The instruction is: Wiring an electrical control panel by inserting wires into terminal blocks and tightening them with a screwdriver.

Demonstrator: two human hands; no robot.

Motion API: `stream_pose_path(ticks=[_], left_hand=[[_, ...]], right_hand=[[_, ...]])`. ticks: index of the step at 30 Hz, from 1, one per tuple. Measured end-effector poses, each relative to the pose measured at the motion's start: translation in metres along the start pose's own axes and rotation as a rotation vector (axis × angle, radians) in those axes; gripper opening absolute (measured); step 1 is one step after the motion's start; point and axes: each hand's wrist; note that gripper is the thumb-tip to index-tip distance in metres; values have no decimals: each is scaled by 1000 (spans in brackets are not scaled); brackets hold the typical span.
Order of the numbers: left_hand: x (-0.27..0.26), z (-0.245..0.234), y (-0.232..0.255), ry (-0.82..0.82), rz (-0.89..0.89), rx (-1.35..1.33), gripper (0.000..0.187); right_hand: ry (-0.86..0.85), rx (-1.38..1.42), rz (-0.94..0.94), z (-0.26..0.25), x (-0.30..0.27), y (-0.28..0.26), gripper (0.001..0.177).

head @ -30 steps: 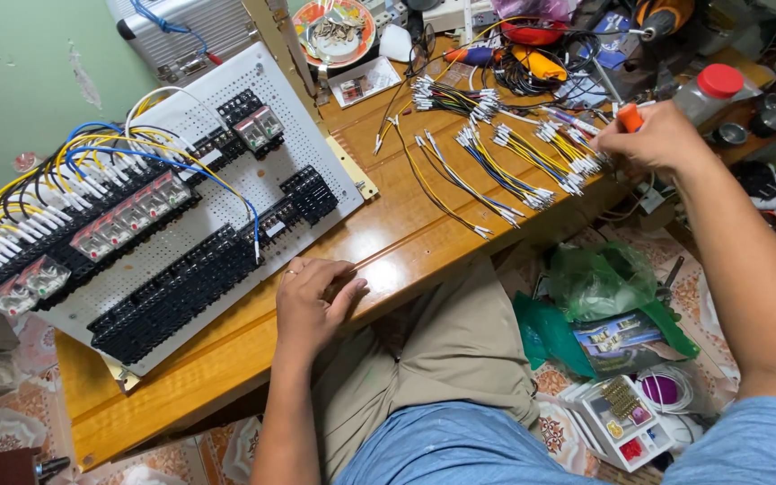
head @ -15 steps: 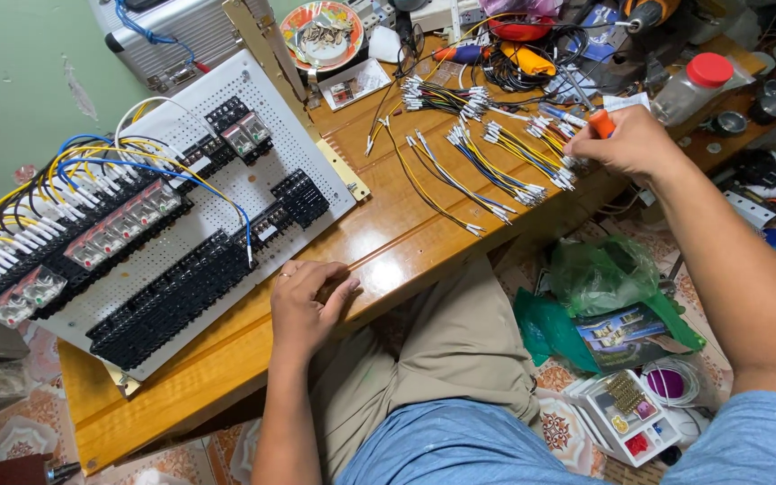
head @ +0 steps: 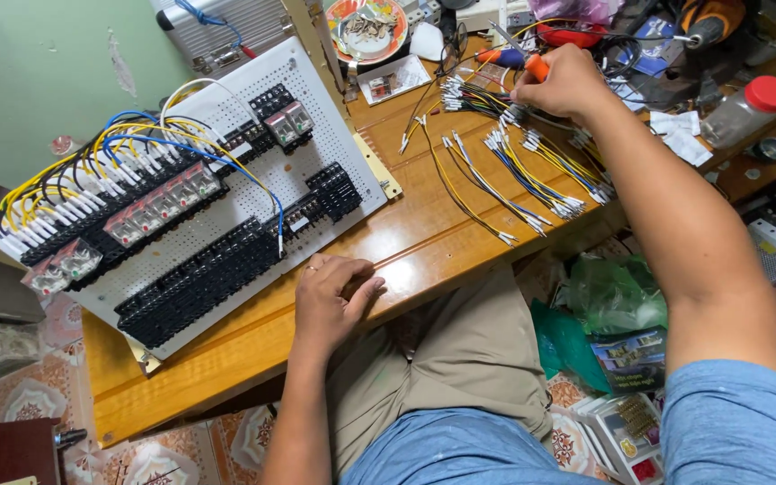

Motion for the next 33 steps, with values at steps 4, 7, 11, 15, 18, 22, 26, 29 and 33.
stream_pose_path(ticks=[4,7,11,15,18,22,26,29,33], left_hand=[[-2,2,-3,13,-14,-6,20],[-2,2,-5,17,15,-24,21],[-2,2,-5,17,16,-38,21],[-2,2,-5,18,20,-40,22],[-2,2,-5,20,32,-37,22],[-2,1,-4,33,48,-47,23],[-4,1,-6,49,33,-44,23],[-8,4,-11,54,19,-29,26],[-2,0,-6,103,104,-141,19]], right_hand=[[-63,-11,50,-1,8,-17,11],[-78,-40,44,-1,8,-16,10],[-111,-59,68,0,9,-16,15],[-102,-105,31,4,12,-11,15],[-62,-114,11,3,10,-11,15],[8,-126,-28,-8,-6,-15,21],[-2,-103,-83,-22,-29,-21,19],[21,-117,-179,-33,-53,-26,35],[-71,-147,-163,-59,-98,-54,37]])
Point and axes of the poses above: each hand's wrist, its own x-axis towards the middle knuckle, its own z-axis out of the palm, y = z × x, and after that the axes turned 13 degrees about -x, right-handed
